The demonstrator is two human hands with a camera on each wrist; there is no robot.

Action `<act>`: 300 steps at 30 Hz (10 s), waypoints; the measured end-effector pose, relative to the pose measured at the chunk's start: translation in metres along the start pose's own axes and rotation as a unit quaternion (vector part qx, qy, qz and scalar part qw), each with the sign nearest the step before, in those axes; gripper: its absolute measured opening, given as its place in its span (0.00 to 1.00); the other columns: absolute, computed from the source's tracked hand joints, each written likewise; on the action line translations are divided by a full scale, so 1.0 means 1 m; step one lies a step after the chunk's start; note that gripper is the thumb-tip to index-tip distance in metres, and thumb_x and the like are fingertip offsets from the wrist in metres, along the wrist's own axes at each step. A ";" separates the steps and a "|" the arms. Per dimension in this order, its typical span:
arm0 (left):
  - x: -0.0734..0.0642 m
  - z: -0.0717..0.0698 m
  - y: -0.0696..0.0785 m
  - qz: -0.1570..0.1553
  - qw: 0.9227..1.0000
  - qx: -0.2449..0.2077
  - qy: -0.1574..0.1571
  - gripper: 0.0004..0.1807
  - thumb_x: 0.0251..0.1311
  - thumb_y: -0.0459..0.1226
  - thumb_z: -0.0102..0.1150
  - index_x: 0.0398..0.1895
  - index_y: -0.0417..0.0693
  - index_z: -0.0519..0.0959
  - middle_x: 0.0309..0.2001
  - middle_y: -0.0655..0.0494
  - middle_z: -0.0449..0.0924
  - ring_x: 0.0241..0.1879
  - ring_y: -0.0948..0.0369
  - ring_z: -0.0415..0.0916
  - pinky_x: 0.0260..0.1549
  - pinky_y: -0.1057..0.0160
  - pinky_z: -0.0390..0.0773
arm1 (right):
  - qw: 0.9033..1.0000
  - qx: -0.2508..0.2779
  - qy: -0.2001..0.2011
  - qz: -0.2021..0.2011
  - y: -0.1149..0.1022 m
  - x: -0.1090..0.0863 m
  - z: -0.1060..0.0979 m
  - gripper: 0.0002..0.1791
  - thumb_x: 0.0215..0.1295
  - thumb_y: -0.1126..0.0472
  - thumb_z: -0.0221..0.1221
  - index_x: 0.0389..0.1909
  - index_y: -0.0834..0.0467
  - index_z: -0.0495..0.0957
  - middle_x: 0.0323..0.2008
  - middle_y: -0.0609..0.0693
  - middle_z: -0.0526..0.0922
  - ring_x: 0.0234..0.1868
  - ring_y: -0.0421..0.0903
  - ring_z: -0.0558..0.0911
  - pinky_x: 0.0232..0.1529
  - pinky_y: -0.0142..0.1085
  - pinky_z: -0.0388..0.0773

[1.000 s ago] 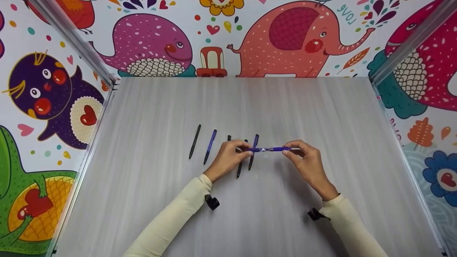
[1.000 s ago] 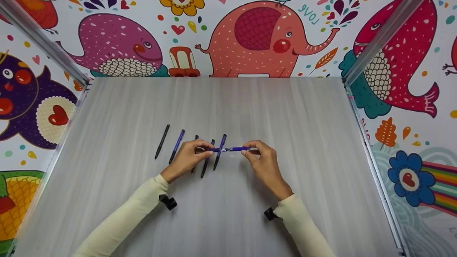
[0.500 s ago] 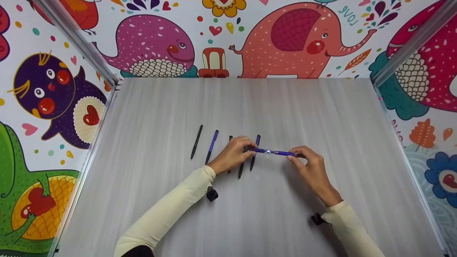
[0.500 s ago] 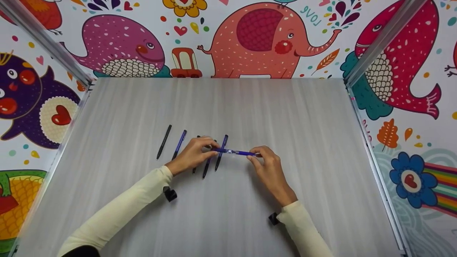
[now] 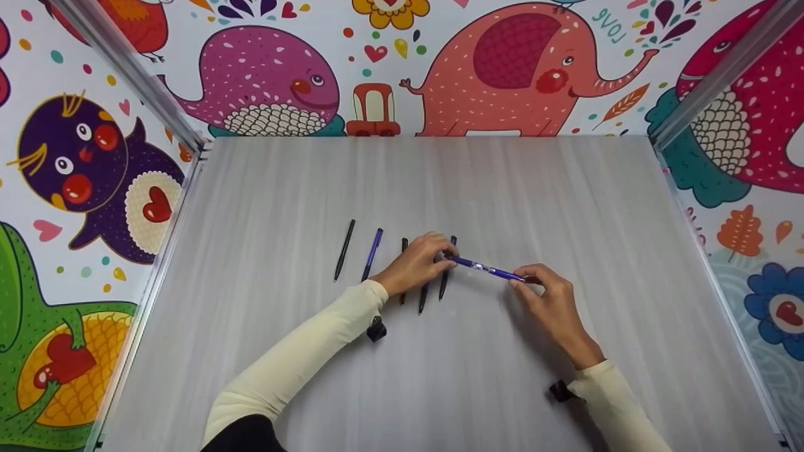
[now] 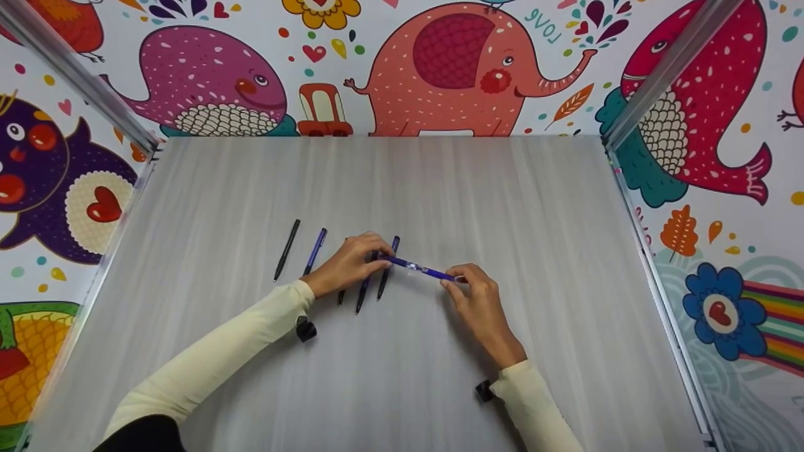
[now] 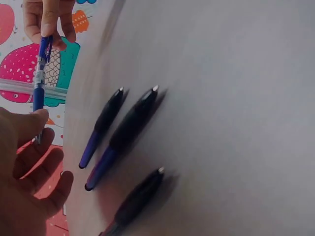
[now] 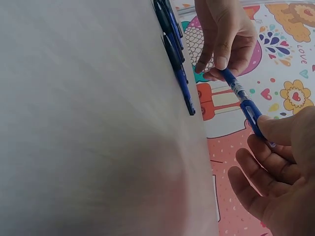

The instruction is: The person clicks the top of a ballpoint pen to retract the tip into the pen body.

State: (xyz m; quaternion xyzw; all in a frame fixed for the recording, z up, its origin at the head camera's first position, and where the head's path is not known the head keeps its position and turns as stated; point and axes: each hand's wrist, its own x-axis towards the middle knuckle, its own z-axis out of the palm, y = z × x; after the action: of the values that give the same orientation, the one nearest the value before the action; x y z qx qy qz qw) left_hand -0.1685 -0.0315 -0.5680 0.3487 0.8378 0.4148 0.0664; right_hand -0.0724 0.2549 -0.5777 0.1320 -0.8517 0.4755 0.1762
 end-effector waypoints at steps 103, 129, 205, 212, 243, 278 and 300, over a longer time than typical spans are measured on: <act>0.120 0.033 -0.007 0.011 0.977 0.204 -0.066 0.19 0.82 0.45 0.62 0.68 0.48 0.85 0.65 0.53 0.83 0.69 0.55 0.73 0.69 0.53 0.74 | 0.975 -0.089 0.079 0.190 0.053 -0.006 -0.034 0.08 0.74 0.69 0.68 0.50 0.67 0.89 0.43 0.59 0.88 0.40 0.44 0.79 0.41 0.24 0.71; 0.054 0.018 0.006 -0.043 0.984 0.148 0.093 0.19 0.79 0.44 0.67 0.62 0.40 0.86 0.60 0.48 0.87 0.62 0.51 0.78 0.64 0.46 0.77 | 0.990 0.004 0.039 0.135 0.030 0.026 -0.015 0.09 0.74 0.70 0.70 0.51 0.65 0.90 0.49 0.58 0.91 0.51 0.51 0.86 0.53 0.24 0.77; -0.061 0.073 0.027 -0.103 0.932 0.296 0.182 0.20 0.71 0.47 0.74 0.57 0.43 0.86 0.62 0.45 0.81 0.71 0.43 0.70 0.72 0.27 0.64 | 0.988 0.015 -0.122 0.094 0.022 0.063 0.072 0.13 0.76 0.67 0.68 0.58 0.66 0.87 0.57 0.59 0.87 0.59 0.54 0.85 0.61 0.49 0.83; -0.057 0.077 0.030 -0.109 0.912 0.363 0.158 0.22 0.74 0.51 0.70 0.57 0.44 0.86 0.64 0.46 0.81 0.72 0.43 0.70 0.72 0.27 0.66 | 0.990 -0.008 -0.118 0.072 0.023 0.067 0.077 0.15 0.74 0.67 0.70 0.58 0.67 0.87 0.57 0.60 0.87 0.60 0.58 0.83 0.63 0.52 0.79; -0.047 0.083 0.025 -0.098 0.890 0.412 0.167 0.13 0.69 0.46 0.72 0.43 0.45 0.90 0.57 0.48 0.82 0.67 0.44 0.72 0.68 0.25 0.70 | 0.981 -0.073 -0.164 0.076 0.013 0.078 0.090 0.19 0.72 0.65 0.72 0.60 0.68 0.85 0.59 0.65 0.80 0.63 0.64 0.74 0.64 0.57 0.73; -0.029 0.054 0.061 -0.101 0.967 0.106 0.209 0.10 0.65 0.30 0.76 0.47 0.39 0.89 0.53 0.50 0.86 0.60 0.50 0.79 0.65 0.52 0.79 | 0.991 0.126 0.018 -0.031 -0.045 0.077 0.048 0.12 0.72 0.81 0.63 0.54 0.78 0.80 0.41 0.69 0.87 0.41 0.53 0.86 0.48 0.29 0.83; -0.023 0.032 0.068 -0.224 0.873 -0.431 0.050 0.09 0.65 0.26 0.71 0.47 0.34 0.88 0.43 0.53 0.90 0.45 0.61 0.86 0.48 0.63 0.86 | 0.975 0.187 -0.118 -0.014 -0.048 0.068 0.022 0.25 0.77 0.72 0.65 0.71 0.64 0.77 0.56 0.59 0.87 0.53 0.51 0.90 0.56 0.36 0.86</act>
State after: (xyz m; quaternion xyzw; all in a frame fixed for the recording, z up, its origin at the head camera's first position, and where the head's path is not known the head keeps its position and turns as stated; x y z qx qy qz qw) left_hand -0.1020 0.0026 -0.5421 0.0670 0.6337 0.7256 0.2595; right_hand -0.1187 0.2078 -0.5230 0.2299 -0.7609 0.6044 0.0530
